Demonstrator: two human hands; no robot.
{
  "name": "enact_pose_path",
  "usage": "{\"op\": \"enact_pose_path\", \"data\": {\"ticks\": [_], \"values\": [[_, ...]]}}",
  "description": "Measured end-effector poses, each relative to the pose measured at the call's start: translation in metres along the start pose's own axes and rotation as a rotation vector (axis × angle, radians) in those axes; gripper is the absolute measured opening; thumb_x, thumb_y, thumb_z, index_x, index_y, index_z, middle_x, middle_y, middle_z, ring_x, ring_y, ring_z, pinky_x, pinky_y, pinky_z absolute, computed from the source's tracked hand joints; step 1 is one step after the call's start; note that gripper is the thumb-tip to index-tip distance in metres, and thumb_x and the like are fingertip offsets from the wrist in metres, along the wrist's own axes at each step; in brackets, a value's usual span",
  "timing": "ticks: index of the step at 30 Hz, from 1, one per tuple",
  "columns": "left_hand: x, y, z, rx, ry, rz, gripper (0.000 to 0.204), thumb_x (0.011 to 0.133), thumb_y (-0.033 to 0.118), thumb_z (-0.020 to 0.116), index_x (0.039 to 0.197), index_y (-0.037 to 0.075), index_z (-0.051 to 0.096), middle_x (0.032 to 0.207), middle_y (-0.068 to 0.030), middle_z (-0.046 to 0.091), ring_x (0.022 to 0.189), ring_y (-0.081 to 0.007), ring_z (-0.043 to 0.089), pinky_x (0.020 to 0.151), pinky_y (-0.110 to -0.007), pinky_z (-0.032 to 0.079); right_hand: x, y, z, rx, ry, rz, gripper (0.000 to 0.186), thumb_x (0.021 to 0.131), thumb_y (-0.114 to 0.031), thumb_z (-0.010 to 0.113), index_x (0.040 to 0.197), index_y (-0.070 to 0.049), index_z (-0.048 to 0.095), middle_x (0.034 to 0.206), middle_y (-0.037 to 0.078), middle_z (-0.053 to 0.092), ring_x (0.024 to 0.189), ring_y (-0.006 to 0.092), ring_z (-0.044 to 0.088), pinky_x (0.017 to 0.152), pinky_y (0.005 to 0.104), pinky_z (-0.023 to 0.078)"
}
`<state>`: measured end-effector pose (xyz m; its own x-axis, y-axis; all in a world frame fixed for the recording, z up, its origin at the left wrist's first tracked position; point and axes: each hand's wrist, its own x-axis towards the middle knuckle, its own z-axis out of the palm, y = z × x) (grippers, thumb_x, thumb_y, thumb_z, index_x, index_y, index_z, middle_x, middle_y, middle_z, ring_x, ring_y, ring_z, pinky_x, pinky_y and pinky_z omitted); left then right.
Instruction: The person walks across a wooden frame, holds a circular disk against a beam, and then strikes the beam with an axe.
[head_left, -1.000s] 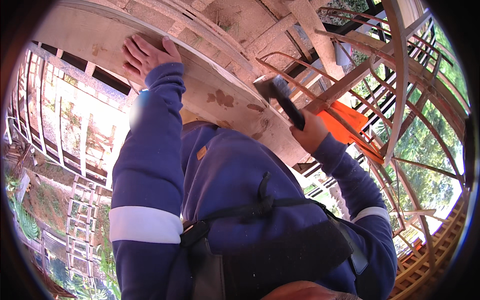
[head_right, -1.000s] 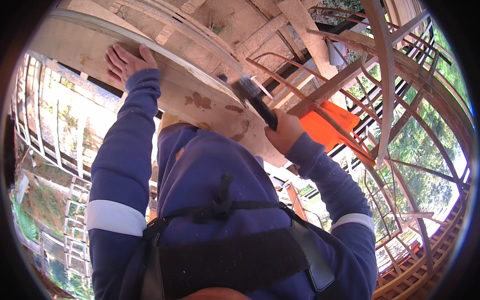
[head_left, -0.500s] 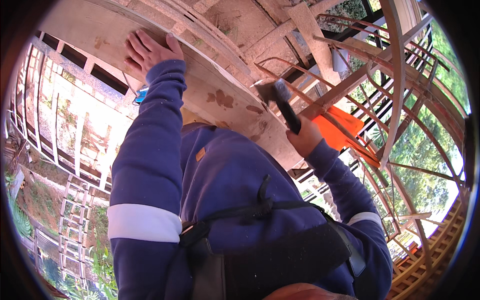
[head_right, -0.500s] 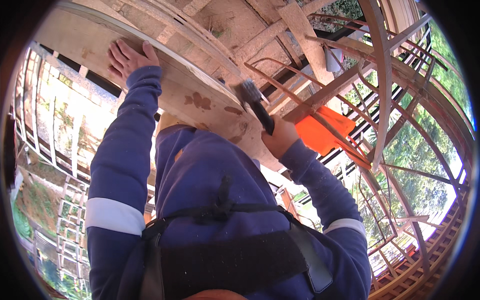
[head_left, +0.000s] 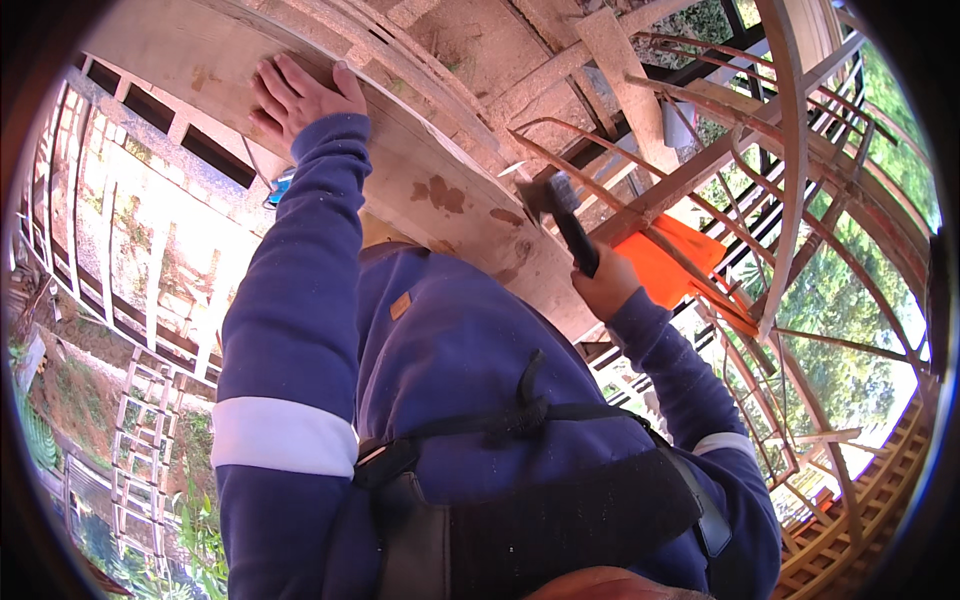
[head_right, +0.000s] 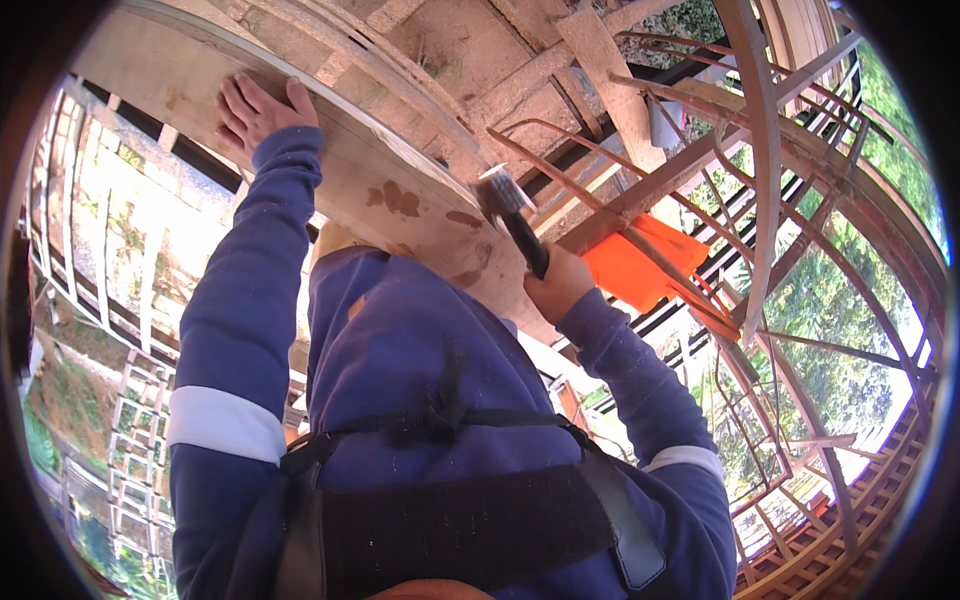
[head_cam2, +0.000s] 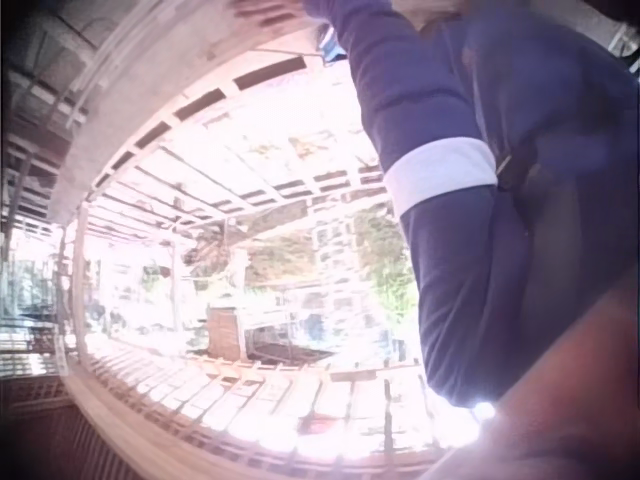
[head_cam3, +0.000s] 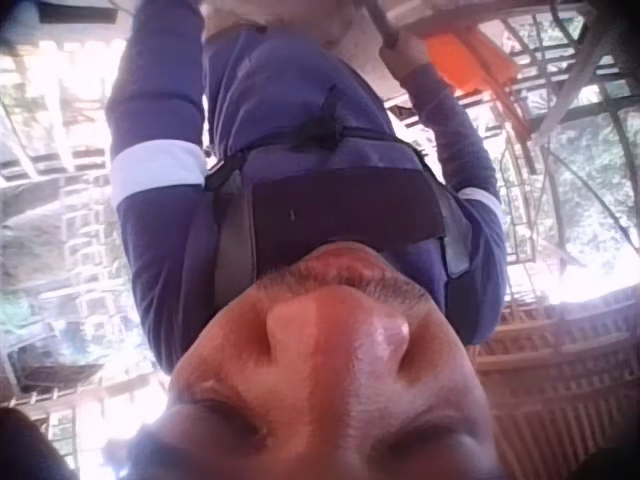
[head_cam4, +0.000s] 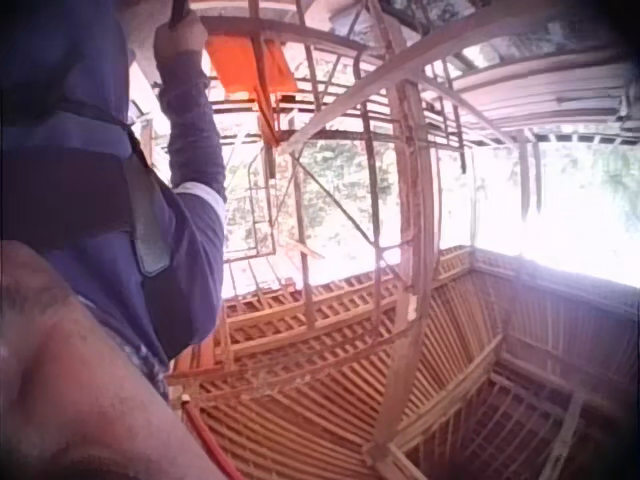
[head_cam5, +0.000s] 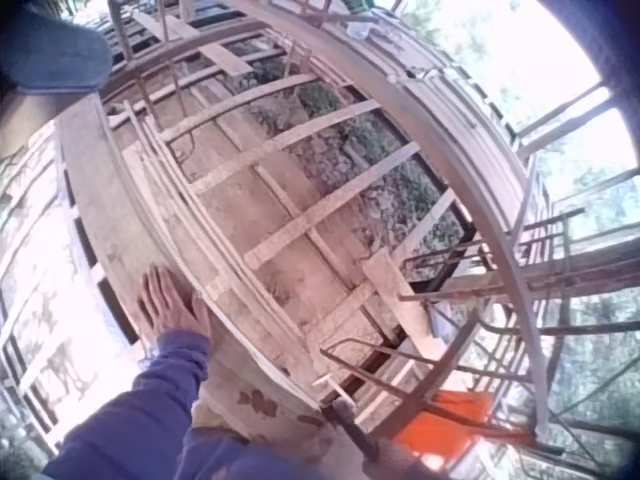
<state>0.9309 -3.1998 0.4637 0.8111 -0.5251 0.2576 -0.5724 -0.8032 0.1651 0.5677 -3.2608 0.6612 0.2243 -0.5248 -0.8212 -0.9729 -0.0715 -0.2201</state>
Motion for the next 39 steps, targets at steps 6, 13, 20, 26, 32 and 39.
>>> {"op": "enact_pose_path", "data": {"ticks": [6,13,20,26,32,39], "values": [[0.000,0.000,-0.001,-0.010,-0.007,-0.019,0.081,0.090,0.056,0.053,0.149,0.005,0.035,0.156,-0.0158,0.033,0.147,-0.0355,0.025,0.116,-0.062,0.018,-0.034,-0.071,-0.076,0.925,0.540,-0.747,0.020,0.093,0.005,0.053,0.111,-0.003,0.049,0.079,0.011,0.057,0.067,0.0179,0.056,0.064,0.0355,0.050],[-0.003,-0.002,0.000,0.015,-0.052,0.002,0.082,0.089,0.058,0.053,0.149,0.005,0.036,0.157,-0.0155,0.033,0.148,-0.0349,0.025,0.117,-0.061,0.017,0.005,0.047,0.044,-0.271,-0.100,0.102,0.023,0.081,-0.015,0.061,0.099,-0.002,0.057,0.084,0.029,0.065,0.086,0.0472,0.064,0.078,0.0551,0.050],[-0.002,-0.002,0.000,-0.046,0.039,0.016,0.081,0.086,0.055,0.056,0.147,0.004,0.039,0.155,-0.0178,0.035,0.147,-0.0380,0.026,0.117,-0.063,0.017,0.050,0.118,0.009,0.241,-0.325,0.134,0.018,0.079,-0.018,0.067,0.087,-0.003,0.061,0.066,0.016,0.061,0.060,0.0325,0.064,0.061,0.0413,0.053],[0.001,0.000,0.002,-0.039,0.023,-0.013,0.079,0.087,0.055,0.054,0.146,0.004,0.041,0.154,-0.0180,0.036,0.146,-0.0373,0.028,0.117,-0.063,0.018,0.017,0.051,0.005,-0.122,-0.161,-0.001,0.021,0.080,-0.018,0.067,0.093,-0.001,0.064,0.073,0.019,0.064,0.069,0.0310,0.067,0.068,0.0426,0.053],[-0.002,-0.002,0.003,-0.038,0.025,-0.003,0.078,0.087,0.054,0.054,0.145,0.004,0.042,0.154,-0.0178,0.037,0.146,-0.0366,0.028,0.117,-0.062,0.017,-0.039,-0.051,-0.050,0.631,0.443,-0.667,0.016,0.090,0.002,0.061,0.104,-0.002,0.054,0.078,0.008,0.060,0.065,0.0154,0.059,0.062,0.0319,0.051],[0.000,-0.003,0.005,-0.034,0.016,-0.015,0.079,0.088,0.056,0.055,0.146,0.006,0.040,0.154,-0.0160,0.037,0.146,-0.0357,0.027,0.117,-0.062,0.018,0.001,0.071,0.041,-0.397,-0.167,0.125,0.019,0.086,-0.006,0.062,0.104,-0.003,0.057,0.077,0.011,0.064,0.080,0.0268,0.068,0.075,0.0380,0.056]]}}
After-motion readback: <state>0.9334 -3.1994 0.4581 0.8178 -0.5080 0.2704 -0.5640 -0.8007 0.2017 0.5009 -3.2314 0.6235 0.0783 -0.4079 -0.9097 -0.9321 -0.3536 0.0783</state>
